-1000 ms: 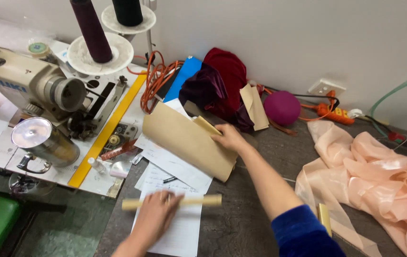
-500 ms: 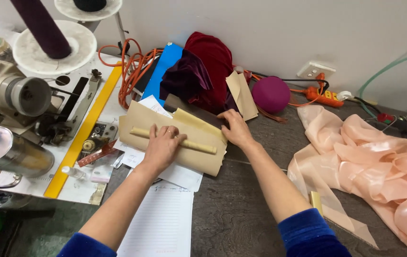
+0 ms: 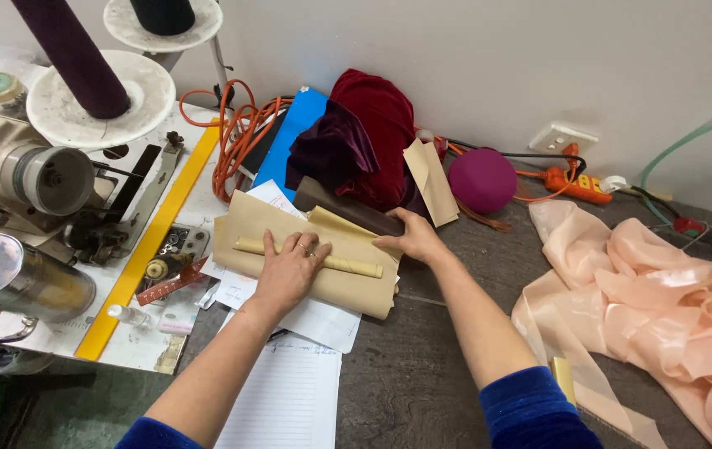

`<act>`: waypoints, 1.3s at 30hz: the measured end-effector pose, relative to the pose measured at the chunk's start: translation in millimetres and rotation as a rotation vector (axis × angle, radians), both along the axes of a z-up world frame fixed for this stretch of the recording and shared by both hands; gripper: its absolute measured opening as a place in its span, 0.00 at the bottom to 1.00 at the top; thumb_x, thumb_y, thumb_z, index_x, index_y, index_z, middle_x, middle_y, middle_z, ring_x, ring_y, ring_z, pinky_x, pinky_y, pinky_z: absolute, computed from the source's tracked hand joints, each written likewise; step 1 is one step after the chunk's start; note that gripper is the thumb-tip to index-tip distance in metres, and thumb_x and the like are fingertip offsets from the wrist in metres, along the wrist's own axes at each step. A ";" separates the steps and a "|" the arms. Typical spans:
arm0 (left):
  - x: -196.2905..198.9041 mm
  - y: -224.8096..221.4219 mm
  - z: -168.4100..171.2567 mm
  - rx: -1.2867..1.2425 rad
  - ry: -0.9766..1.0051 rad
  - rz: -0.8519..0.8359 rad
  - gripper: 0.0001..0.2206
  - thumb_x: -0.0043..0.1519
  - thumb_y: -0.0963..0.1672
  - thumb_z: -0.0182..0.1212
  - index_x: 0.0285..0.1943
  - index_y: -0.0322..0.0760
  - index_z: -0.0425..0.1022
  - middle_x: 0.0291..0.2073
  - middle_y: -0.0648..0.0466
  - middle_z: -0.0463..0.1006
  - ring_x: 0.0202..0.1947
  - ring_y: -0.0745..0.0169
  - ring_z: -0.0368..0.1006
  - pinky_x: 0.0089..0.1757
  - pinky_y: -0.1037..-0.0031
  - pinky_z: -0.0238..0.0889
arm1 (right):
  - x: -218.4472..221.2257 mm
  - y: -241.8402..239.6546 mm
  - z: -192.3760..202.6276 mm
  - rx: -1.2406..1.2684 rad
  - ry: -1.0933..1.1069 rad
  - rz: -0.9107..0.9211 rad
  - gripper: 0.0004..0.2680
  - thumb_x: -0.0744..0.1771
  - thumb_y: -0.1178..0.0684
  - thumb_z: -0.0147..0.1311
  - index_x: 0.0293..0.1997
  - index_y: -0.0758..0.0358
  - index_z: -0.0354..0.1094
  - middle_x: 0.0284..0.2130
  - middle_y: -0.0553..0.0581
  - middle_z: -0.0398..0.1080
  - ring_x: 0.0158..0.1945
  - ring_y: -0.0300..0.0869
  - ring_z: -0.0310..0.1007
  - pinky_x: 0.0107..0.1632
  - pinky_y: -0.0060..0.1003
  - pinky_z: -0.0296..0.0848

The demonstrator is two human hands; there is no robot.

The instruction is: The person is writing notes on a notepad and then sorting and folding paper patterns and fabric pieces on a workbench.

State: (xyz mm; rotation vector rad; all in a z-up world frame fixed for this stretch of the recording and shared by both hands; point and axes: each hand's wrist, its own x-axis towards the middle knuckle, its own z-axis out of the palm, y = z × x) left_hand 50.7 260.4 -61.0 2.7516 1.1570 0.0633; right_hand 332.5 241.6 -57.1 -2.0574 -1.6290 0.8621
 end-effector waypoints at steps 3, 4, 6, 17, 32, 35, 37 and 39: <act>0.6 2.1 -0.9 -0.007 0.004 0.006 0.14 0.66 0.47 0.46 0.61 0.57 0.67 0.57 0.58 0.63 0.63 0.58 0.56 0.59 0.33 0.40 | 10.5 0.5 9.2 -0.072 0.066 0.036 0.23 0.56 0.46 0.67 0.55 0.57 0.67 0.48 0.59 0.72 0.57 0.53 0.68 0.55 0.50 0.68; 0.9 2.8 -2.0 -0.010 0.014 0.000 0.15 0.66 0.47 0.46 0.61 0.57 0.67 0.57 0.58 0.63 0.63 0.58 0.56 0.59 0.33 0.40 | 12.1 -1.7 14.7 -0.120 0.088 0.069 0.22 0.56 0.49 0.65 0.55 0.57 0.67 0.48 0.59 0.72 0.57 0.52 0.67 0.56 0.49 0.67; 0.0 1.9 -1.0 -0.014 0.015 -0.001 0.15 0.66 0.47 0.46 0.61 0.57 0.67 0.57 0.58 0.63 0.63 0.58 0.56 0.59 0.32 0.40 | 16.7 -7.5 20.0 -0.137 0.067 0.070 0.22 0.57 0.50 0.63 0.55 0.58 0.67 0.48 0.61 0.71 0.57 0.53 0.67 0.57 0.50 0.66; -2.4 -1.2 1.2 -0.042 0.014 0.004 0.15 0.65 0.48 0.47 0.61 0.58 0.67 0.57 0.59 0.62 0.63 0.57 0.55 0.59 0.32 0.40 | 9.5 -2.9 13.2 -0.089 -0.036 0.027 0.21 0.54 0.43 0.69 0.46 0.60 0.72 0.40 0.61 0.74 0.49 0.53 0.73 0.50 0.45 0.71; 2.1 0.6 -5.6 0.002 -0.017 0.024 0.15 0.64 0.48 0.48 0.61 0.59 0.67 0.55 0.60 0.64 0.62 0.57 0.57 0.58 0.33 0.41 | -5.1 -35.6 35.3 0.388 0.127 0.017 0.18 0.58 0.47 0.69 0.49 0.57 0.70 0.41 0.54 0.70 0.46 0.43 0.69 0.46 0.38 0.67; 2.9 0.5 -18.9 0.060 -0.074 0.027 0.12 0.63 0.49 0.52 0.54 0.55 0.72 0.52 0.59 0.68 0.61 0.58 0.60 0.59 0.37 0.44 | -13.2 -31.7 19.2 0.423 0.077 0.099 0.18 0.58 0.45 0.69 0.49 0.57 0.70 0.42 0.54 0.71 0.48 0.47 0.71 0.47 0.40 0.68; 2.9 2.2 -30.3 0.126 -0.173 0.025 0.13 0.61 0.48 0.56 0.53 0.51 0.74 0.49 0.58 0.71 0.57 0.59 0.65 0.59 0.42 0.48 | -21.0 -27.5 11.9 0.410 0.024 0.161 0.19 0.58 0.46 0.68 0.49 0.59 0.69 0.42 0.56 0.71 0.48 0.52 0.71 0.47 0.46 0.69; 3.4 5.8 -42.1 0.195 -0.225 0.030 0.13 0.58 0.49 0.59 0.51 0.48 0.75 0.47 0.57 0.71 0.55 0.58 0.66 0.58 0.46 0.52 | -23.1 -21.9 7.9 0.388 -0.019 0.172 0.19 0.58 0.45 0.68 0.49 0.59 0.69 0.42 0.55 0.70 0.47 0.51 0.71 0.47 0.45 0.69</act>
